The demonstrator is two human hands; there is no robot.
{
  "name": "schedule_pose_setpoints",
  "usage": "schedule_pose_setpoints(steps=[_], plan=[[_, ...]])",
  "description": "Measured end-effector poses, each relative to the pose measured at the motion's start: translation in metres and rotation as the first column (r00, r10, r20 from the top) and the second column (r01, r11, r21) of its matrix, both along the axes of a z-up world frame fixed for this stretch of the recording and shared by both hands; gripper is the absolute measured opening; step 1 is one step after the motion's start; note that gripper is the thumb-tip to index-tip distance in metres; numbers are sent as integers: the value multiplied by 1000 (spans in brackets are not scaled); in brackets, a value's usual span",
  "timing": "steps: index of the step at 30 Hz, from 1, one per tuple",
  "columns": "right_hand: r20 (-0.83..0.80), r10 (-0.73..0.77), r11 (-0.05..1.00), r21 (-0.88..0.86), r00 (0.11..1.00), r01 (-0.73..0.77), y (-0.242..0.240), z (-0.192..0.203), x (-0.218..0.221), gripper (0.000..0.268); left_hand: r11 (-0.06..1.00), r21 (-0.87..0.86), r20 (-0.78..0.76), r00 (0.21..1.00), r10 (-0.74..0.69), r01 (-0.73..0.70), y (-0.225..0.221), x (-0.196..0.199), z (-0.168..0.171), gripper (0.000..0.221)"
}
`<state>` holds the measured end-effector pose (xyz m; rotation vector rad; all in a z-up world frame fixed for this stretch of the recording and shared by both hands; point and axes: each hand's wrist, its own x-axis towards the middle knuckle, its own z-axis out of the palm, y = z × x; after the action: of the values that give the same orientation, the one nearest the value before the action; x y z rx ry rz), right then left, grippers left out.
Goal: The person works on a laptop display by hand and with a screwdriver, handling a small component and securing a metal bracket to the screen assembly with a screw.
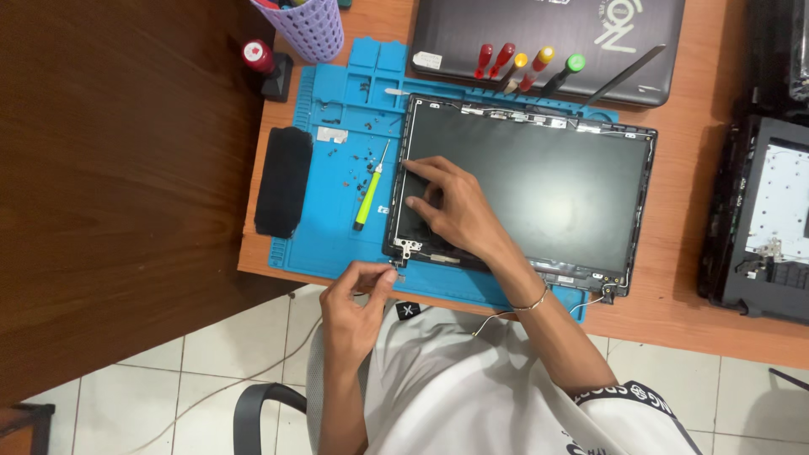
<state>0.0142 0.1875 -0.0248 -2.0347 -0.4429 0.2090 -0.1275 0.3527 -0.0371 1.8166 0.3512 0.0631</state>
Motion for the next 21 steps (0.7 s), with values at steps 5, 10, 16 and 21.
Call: schedule_pose_setpoints(steps=[5,10,16,21], plan=[[49,5,998,-58,999,-2,4,0,-2,47,1000,-7,2,1000,9,-9,1,0,-6,16],[109,24,992,-127,994,-10,4,1,-3,43,1000,-17,-27,1000,-3,3,4,1,-8,16],[162,71,978,-206,984,-36,4,2,-6,47,1000,-7,-39,999,-2,2,3,2,-6,16],[349,151,959,-279,925,-51,2,-3,-6,53,998,62,-30,1000,-8,9,5,2,-3,17]])
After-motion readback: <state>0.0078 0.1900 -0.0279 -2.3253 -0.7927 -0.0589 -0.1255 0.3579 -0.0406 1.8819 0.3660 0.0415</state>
